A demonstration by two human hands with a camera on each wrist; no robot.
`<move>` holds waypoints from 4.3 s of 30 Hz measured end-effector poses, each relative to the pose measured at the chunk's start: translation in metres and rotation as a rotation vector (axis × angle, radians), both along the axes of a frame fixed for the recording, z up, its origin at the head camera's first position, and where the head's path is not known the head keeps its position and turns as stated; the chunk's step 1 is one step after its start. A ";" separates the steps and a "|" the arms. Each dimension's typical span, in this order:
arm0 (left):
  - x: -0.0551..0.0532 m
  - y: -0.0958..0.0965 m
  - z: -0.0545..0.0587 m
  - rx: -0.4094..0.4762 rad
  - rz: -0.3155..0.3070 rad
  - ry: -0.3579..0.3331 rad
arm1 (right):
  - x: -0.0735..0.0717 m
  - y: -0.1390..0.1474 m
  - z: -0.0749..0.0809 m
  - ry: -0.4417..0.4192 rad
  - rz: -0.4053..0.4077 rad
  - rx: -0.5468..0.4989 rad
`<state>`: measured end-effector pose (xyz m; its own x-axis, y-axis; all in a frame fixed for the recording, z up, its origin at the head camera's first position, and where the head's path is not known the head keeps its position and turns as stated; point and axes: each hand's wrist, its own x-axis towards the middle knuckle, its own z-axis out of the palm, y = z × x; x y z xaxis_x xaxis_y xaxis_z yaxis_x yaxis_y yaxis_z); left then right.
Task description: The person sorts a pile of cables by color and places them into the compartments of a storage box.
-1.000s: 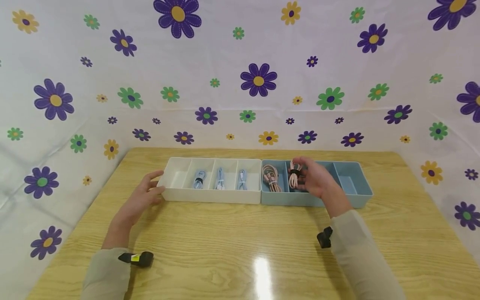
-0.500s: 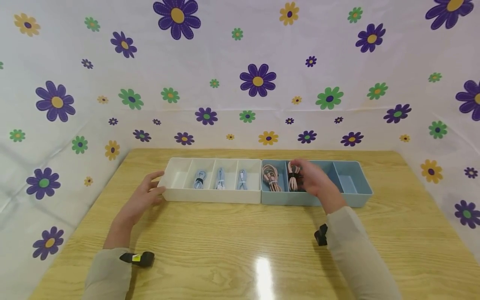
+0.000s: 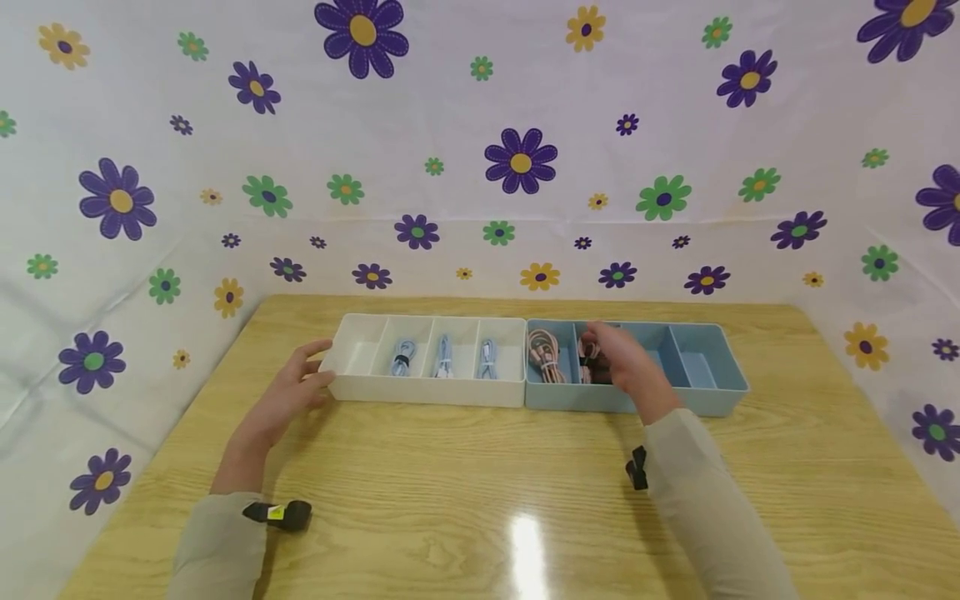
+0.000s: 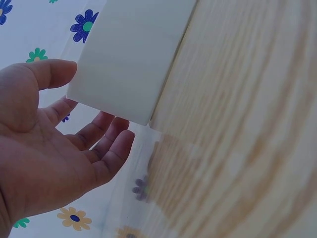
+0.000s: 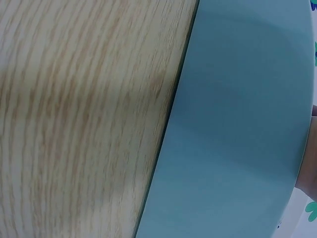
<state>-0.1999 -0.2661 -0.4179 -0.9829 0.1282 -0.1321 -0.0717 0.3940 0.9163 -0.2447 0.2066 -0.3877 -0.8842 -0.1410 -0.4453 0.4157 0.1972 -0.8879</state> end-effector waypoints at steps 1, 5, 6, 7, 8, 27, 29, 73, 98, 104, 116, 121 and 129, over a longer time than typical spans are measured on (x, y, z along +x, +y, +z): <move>0.000 0.000 0.000 -0.001 0.001 -0.002 | 0.000 0.000 0.000 -0.001 -0.006 0.005; 0.001 0.001 0.001 0.000 0.005 -0.005 | 0.001 -0.002 0.001 0.001 -0.024 0.016; 0.001 0.001 0.001 0.001 0.005 -0.005 | 0.001 -0.002 0.001 0.003 -0.025 0.020; 0.001 0.001 0.001 0.005 0.004 -0.004 | 0.001 -0.002 0.001 0.001 -0.032 0.021; 0.001 0.001 0.001 0.007 0.003 -0.003 | 0.001 -0.002 0.001 0.002 -0.042 0.019; 0.000 0.000 0.000 0.003 -0.002 0.001 | 0.005 -0.003 0.013 0.055 -0.007 0.069; 0.001 0.000 0.000 0.005 -0.003 0.000 | 0.006 -0.001 0.017 0.067 0.019 0.070; 0.001 0.006 0.002 -0.060 -0.007 -0.004 | 0.086 0.023 0.012 0.391 -0.068 -0.142; 0.003 0.003 0.007 -0.147 -0.004 0.010 | 0.086 0.012 0.011 0.493 0.041 0.155; 0.005 0.002 0.008 -0.149 -0.004 0.007 | 0.090 0.009 0.015 0.512 0.050 0.215; 0.005 0.003 0.017 -0.189 0.012 -0.003 | 0.090 0.002 0.020 0.544 0.100 0.348; 0.008 0.010 0.022 -0.222 0.050 0.018 | 0.090 -0.001 0.018 0.605 0.135 0.396; 0.009 0.025 0.024 -0.349 0.067 0.086 | 0.091 0.006 0.014 0.635 0.138 0.438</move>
<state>-0.1905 -0.2408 -0.3940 -0.9970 0.0255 -0.0727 -0.0359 0.6810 0.7314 -0.1535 0.2128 -0.3737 -0.9754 -0.1968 0.0989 -0.1993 0.5971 -0.7770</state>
